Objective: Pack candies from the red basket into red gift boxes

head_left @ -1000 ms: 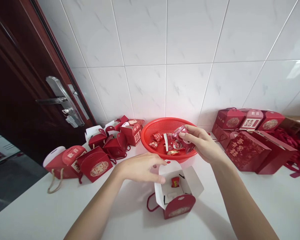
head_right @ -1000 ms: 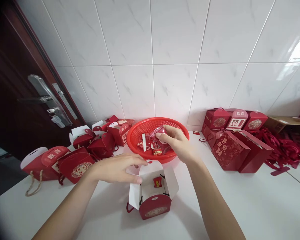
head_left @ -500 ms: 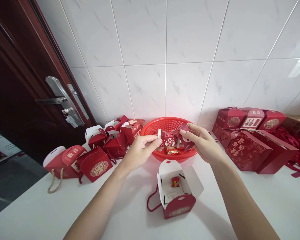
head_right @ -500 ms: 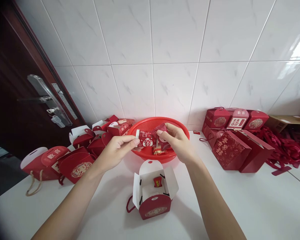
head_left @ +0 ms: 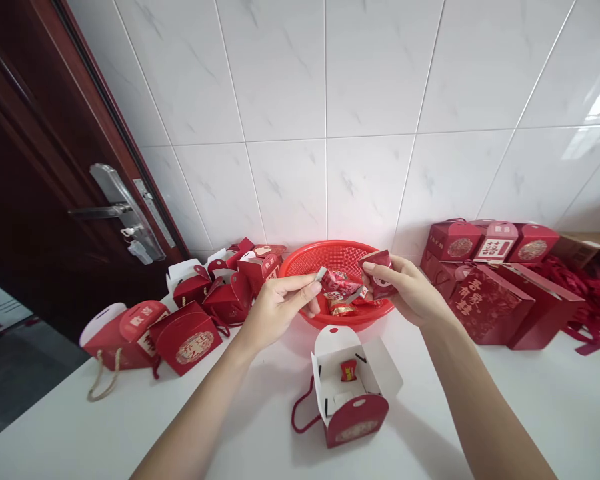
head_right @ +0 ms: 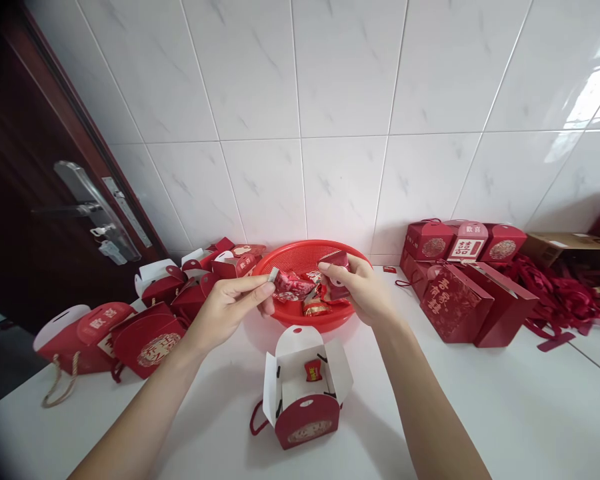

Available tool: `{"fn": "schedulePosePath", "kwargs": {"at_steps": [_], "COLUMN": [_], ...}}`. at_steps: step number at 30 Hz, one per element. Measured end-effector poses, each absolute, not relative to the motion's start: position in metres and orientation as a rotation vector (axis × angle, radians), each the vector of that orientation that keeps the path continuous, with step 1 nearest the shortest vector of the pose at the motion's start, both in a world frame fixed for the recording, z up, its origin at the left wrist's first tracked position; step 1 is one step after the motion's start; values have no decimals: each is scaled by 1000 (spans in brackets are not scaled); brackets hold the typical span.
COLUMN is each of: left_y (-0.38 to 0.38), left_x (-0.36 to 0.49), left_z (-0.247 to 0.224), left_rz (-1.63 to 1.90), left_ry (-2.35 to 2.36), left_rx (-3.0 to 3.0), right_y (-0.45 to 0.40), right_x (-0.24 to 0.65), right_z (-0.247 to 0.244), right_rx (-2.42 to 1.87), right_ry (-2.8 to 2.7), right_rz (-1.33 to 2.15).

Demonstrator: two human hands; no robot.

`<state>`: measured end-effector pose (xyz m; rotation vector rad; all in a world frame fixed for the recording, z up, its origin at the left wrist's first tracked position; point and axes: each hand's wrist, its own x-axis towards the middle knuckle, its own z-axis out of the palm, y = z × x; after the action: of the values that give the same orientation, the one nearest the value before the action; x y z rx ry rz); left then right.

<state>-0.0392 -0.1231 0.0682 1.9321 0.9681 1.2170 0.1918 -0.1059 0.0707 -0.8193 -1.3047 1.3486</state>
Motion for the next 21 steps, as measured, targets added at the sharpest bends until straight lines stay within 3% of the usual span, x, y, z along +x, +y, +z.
{"fn": "schedulePosePath", "kwargs": {"at_steps": [9, 21], "left_y": [-123, -125], "left_x": [-38, -27], "left_z": [63, 50], "left_rz": [1534, 1323], "left_ry": [801, 848], "left_rx": [1958, 1708], "right_y": [-101, -109], "right_x": [177, 181], "right_z": [60, 70], "right_rx": [-690, -685], "right_ry": [-1260, -1380], "right_rz": [1603, 1521]}}
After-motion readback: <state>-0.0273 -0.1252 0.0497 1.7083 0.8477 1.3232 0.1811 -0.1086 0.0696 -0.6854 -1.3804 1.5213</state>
